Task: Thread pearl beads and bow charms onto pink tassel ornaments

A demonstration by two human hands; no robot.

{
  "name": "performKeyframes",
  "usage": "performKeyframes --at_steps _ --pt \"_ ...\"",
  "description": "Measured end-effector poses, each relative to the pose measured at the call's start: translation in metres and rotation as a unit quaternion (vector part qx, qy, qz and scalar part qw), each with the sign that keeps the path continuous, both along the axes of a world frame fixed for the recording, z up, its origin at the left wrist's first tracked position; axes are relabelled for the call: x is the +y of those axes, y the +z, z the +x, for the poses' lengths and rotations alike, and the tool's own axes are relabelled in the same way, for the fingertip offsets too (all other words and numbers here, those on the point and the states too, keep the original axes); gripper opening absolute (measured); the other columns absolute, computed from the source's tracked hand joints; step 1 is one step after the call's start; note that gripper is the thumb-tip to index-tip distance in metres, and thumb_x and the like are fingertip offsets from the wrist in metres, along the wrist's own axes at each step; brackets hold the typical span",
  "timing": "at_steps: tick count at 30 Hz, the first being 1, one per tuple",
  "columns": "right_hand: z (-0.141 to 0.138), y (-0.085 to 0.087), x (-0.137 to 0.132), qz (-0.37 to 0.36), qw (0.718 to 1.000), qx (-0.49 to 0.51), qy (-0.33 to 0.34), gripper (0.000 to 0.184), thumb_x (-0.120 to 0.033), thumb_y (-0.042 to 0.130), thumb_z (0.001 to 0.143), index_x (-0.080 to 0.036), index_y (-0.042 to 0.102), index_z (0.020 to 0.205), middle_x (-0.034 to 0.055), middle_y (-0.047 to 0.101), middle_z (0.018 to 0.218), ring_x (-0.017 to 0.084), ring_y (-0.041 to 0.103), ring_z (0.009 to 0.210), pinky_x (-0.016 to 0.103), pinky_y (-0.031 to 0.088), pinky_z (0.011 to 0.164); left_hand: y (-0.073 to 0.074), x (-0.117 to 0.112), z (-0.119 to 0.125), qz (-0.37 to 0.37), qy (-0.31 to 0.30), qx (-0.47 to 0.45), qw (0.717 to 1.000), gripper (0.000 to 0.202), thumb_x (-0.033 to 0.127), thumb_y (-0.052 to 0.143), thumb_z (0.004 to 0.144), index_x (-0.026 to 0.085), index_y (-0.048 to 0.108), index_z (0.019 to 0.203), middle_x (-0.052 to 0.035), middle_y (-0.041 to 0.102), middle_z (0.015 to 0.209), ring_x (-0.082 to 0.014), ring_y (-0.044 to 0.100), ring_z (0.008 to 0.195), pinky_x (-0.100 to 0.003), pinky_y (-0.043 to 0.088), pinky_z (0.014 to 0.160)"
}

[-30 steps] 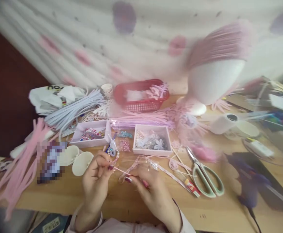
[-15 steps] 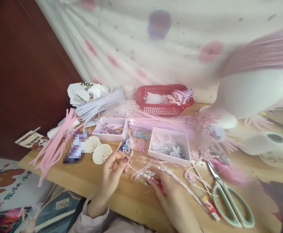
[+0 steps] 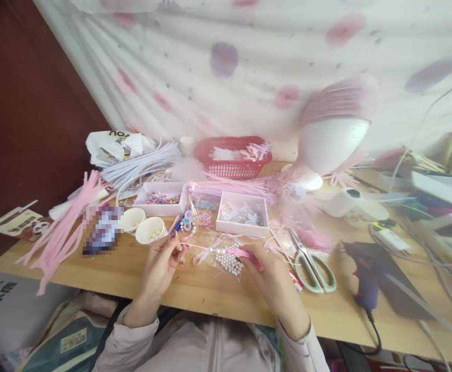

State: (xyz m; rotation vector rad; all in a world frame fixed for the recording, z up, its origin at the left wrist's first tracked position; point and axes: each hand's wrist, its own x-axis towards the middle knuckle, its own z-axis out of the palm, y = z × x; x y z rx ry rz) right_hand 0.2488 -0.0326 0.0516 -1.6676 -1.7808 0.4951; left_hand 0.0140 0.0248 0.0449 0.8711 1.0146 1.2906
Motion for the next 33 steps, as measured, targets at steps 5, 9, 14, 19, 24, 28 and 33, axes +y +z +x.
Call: performKeyframes --at_steps 5,9,14,19,24,28,33 --pt "0.012 0.007 -0.008 0.015 0.999 0.028 0.008 0.019 -0.035 0.060 0.096 -0.024 0.072 0.106 0.0072 0.078 0.099 0.025 0.072 0.085 0.036 0.057 0.074 0.001 -0.007 0.003 0.019 -0.029 0.038 0.999 0.049 0.062 0.069 0.077 0.016 0.062 0.064 0.0000 0.060 0.058 -0.0094 0.051 0.046 -0.022 0.043 0.045" --pt "0.010 0.007 -0.012 0.106 0.987 0.113 0.033 0.019 -0.029 0.062 0.095 -0.026 0.073 0.110 0.0100 0.074 0.116 0.029 0.068 0.112 0.043 0.054 0.094 0.005 -0.013 0.008 0.059 -0.114 0.120 0.984 0.039 0.050 0.066 0.084 0.016 0.066 0.064 -0.0006 0.060 0.053 -0.0132 0.055 0.048 -0.025 0.045 0.049" --pt "-0.023 0.003 -0.004 0.133 0.954 0.269 -0.003 0.020 -0.035 0.071 0.091 -0.024 0.068 0.075 0.0057 0.074 0.091 0.025 0.071 0.092 0.038 0.056 0.085 0.021 -0.020 0.019 0.144 -0.169 0.233 0.947 0.030 0.025 0.063 0.087 0.019 0.060 0.058 0.0013 0.056 0.055 -0.0130 0.049 0.054 -0.026 0.036 0.055" --pt "-0.048 0.000 0.001 -0.001 0.932 0.347 0.108 0.037 -0.059 0.058 0.095 -0.023 0.064 0.101 0.0076 0.070 0.098 0.023 0.069 0.092 0.032 0.058 0.080 0.028 -0.024 0.028 0.249 -0.180 0.342 0.888 0.028 0.022 0.053 0.094 0.021 0.054 0.066 -0.0011 0.062 0.067 -0.0158 0.053 0.063 -0.028 0.037 0.061" --pt "-0.047 -0.002 -0.006 -0.096 0.924 0.349 0.121 0.035 -0.057 0.051 0.099 -0.022 0.056 0.099 -0.0014 0.056 0.078 0.016 0.055 0.070 0.026 0.050 0.066 0.025 -0.023 0.032 0.298 -0.169 0.424 0.838 0.028 0.018 0.044 0.096 0.023 0.042 0.068 0.0003 0.056 0.065 -0.0156 0.052 0.060 -0.028 0.034 0.057" --pt "-0.037 -0.002 -0.010 -0.096 0.911 0.380 0.125 0.029 -0.051 0.047 0.103 -0.023 0.053 0.094 -0.0018 0.053 0.079 0.015 0.051 0.072 0.026 0.045 0.068 0.031 -0.017 0.039 0.277 -0.198 0.429 0.837 0.031 0.019 0.042 0.098 0.023 0.037 0.067 0.0022 0.051 0.062 -0.0146 0.051 0.058 -0.027 0.034 0.056" --pt "-0.019 -0.003 -0.005 -0.101 0.925 0.360 0.066 0.028 -0.045 0.044 0.105 -0.023 0.053 0.090 -0.0016 0.051 0.078 0.016 0.048 0.069 0.026 0.043 0.064 0.043 0.013 0.054 0.256 -0.246 0.446 0.822 0.037 0.023 0.043 0.100 0.022 0.044 0.063 0.0018 0.057 0.060 -0.0148 0.056 0.057 -0.027 0.039 0.057"
